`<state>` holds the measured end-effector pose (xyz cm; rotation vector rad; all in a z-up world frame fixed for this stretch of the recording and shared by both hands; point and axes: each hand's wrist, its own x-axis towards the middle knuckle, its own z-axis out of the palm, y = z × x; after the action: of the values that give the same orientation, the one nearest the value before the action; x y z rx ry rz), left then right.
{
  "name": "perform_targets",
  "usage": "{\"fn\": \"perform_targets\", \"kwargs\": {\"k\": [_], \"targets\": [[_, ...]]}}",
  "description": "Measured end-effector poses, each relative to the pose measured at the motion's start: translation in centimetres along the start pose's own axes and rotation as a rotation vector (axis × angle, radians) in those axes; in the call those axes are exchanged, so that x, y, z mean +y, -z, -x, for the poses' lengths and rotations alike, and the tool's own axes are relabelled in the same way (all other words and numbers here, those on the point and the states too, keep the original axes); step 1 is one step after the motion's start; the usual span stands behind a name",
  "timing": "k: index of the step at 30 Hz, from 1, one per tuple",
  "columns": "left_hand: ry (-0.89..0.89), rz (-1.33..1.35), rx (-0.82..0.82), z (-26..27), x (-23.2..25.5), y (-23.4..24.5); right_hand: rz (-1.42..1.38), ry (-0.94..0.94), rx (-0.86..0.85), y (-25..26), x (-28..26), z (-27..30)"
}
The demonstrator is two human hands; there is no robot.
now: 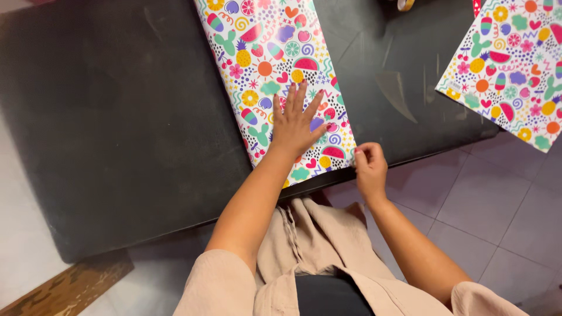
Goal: The person wraps a small blue clothing item in colorful patterned wrapping paper on a black table. They fold the paper around the item, smooth the edges, and secure the seam with clear tape and scissors.
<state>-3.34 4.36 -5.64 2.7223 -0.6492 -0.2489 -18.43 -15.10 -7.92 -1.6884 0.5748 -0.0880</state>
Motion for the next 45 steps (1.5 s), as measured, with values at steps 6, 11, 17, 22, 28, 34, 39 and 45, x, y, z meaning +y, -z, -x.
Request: {"fn": "perform_targets", "kwargs": {"k": [6,11,17,22,28,34,39,45], "targets": [[0.008,0.008,-0.012,0.0,0.2,0.8,-0.415,-0.457,0.076,0.0,1.8,3.4],[0.011,0.009,-0.001,0.0,0.3,1.2,-0.44,-0.646,-0.098,-2.1,0.6,4.7],[0.004,0.038,0.059,0.0,0.2,0.9,-0.527,-0.614,-0.2,-4.2,0.0,2.9],[0.0,0.065,0.108,-0.2,0.1,1.0,-0.641,-0.615,-0.264,-5.9,0.1,2.0],[-0.03,0.092,0.12,-0.1,-0.2,1.2,-0.792,-0.559,-0.224,-8.1,0.4,0.4],[-0.073,0.121,0.149,0.2,-0.9,1.4,-0.908,-0.517,-0.267,-10.9,-2.5,-1.6],[-0.077,0.146,0.131,0.1,-1.1,1.5,-0.855,-0.366,-0.482,-12.6,-4.2,-2.9],[-0.084,0.166,0.104,0.3,-1.2,1.9,-0.746,-0.199,-0.47,-14.0,-1.8,-4.2]]}}
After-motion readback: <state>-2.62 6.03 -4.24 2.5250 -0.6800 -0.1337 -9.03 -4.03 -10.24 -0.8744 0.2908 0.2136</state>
